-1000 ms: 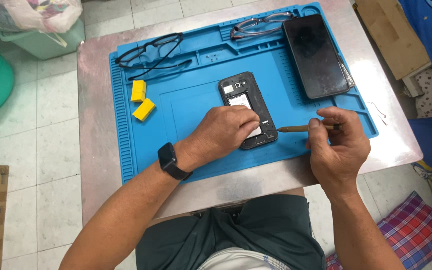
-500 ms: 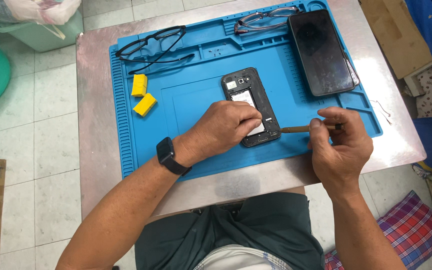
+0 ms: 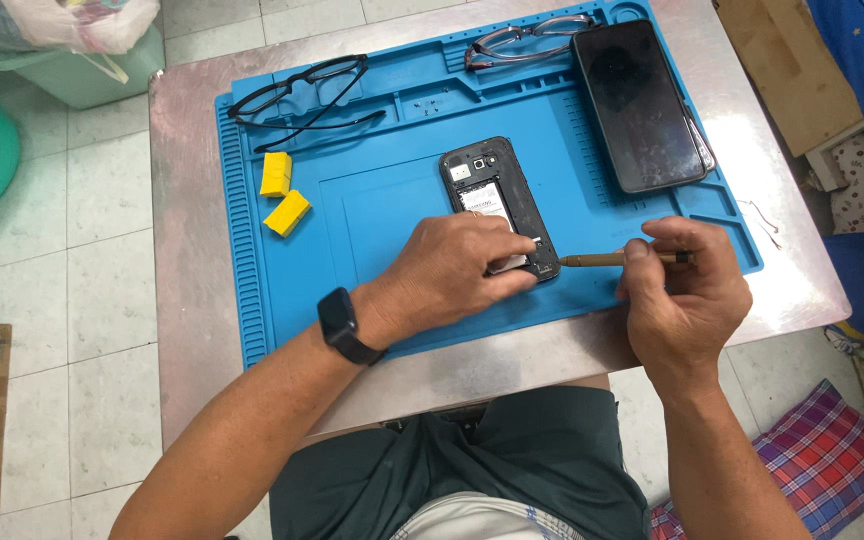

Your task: The person uses a screwdriver to remove screws from the back of a smartphone placed on a blue work mat. They then use a prying tool to separate the back cover from the phone's body, eventually lifting the cover off to reveal the internal components.

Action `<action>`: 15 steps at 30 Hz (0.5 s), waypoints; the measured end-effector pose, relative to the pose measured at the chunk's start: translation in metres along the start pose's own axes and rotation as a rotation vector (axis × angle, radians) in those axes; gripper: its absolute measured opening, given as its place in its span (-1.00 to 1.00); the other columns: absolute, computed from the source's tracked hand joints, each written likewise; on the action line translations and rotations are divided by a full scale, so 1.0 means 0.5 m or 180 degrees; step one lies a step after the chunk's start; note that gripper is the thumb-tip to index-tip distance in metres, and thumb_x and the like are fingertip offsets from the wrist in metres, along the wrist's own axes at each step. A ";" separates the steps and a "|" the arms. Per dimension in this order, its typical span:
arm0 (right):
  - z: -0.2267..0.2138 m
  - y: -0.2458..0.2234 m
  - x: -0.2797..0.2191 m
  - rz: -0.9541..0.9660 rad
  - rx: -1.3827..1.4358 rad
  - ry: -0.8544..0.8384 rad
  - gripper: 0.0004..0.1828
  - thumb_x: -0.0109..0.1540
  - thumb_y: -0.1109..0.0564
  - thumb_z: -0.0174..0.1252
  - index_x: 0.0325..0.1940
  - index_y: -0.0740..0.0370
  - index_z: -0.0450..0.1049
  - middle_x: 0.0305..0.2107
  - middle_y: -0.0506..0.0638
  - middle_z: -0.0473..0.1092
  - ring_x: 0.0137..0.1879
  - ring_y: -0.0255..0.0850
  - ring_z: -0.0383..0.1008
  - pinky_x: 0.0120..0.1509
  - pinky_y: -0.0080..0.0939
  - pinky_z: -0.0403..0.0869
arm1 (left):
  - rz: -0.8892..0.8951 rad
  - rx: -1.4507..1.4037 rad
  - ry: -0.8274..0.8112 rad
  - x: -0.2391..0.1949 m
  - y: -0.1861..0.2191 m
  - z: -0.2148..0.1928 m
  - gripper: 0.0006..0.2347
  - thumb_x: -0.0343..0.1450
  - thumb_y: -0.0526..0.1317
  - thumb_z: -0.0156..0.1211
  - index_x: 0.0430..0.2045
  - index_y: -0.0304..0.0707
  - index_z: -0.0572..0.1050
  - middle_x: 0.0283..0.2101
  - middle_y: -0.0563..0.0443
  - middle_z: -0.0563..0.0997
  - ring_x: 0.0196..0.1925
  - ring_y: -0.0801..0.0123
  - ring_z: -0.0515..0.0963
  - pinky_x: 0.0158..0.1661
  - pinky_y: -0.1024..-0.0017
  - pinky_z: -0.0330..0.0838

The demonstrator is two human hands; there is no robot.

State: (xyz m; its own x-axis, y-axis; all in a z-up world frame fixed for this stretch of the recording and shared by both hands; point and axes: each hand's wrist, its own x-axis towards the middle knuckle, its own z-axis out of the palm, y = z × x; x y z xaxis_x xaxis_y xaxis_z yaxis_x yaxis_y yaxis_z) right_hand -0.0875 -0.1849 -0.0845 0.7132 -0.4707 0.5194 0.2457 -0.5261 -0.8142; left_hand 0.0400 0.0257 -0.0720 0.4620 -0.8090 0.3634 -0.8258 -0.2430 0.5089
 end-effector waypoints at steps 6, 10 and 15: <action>0.002 -0.001 0.000 -0.0057 0.0105 0.0010 -0.86 0.44 0.50 0.12 0.05 0.44 0.40 -0.18 0.24 0.40 -0.28 -0.03 0.59 -0.30 -0.21 0.55 | 0.0040 0.0151 0.0505 0.007 0.015 0.022 -0.87 0.42 -0.15 0.45 -0.28 -0.14 0.69 -0.41 0.09 0.68 -0.37 0.22 0.63 -0.45 0.27 0.45; -0.001 -0.007 0.002 -0.0172 0.0112 -0.0027 -0.87 0.44 0.50 0.14 0.05 0.46 0.39 -0.15 0.25 0.39 -0.28 -0.01 0.60 -0.27 -0.18 0.58 | 0.0065 0.0206 0.0477 0.012 0.018 0.021 -0.95 0.45 -0.18 0.40 -0.39 -0.07 0.69 -0.49 0.17 0.61 -0.44 0.27 0.60 -0.50 0.29 0.42; 0.000 -0.018 0.002 -0.0056 0.0209 0.0073 -0.87 0.44 0.49 0.14 0.04 0.43 0.39 -0.16 0.25 0.39 -0.33 -0.02 0.58 -0.28 -0.18 0.57 | 0.0213 0.0327 0.0354 0.017 0.013 0.016 -0.86 0.48 -0.24 0.31 -0.51 -0.07 0.66 -0.55 0.16 0.56 -0.46 0.30 0.58 -0.54 0.30 0.39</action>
State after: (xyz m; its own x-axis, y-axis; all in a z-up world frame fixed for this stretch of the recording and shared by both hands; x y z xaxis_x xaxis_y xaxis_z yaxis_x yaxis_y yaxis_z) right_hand -0.0891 -0.1809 -0.0767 0.6932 -0.4784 0.5390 0.3010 -0.4873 -0.8197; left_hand 0.0361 0.0131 -0.0716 0.4330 -0.7625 0.4808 -0.8820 -0.2485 0.4003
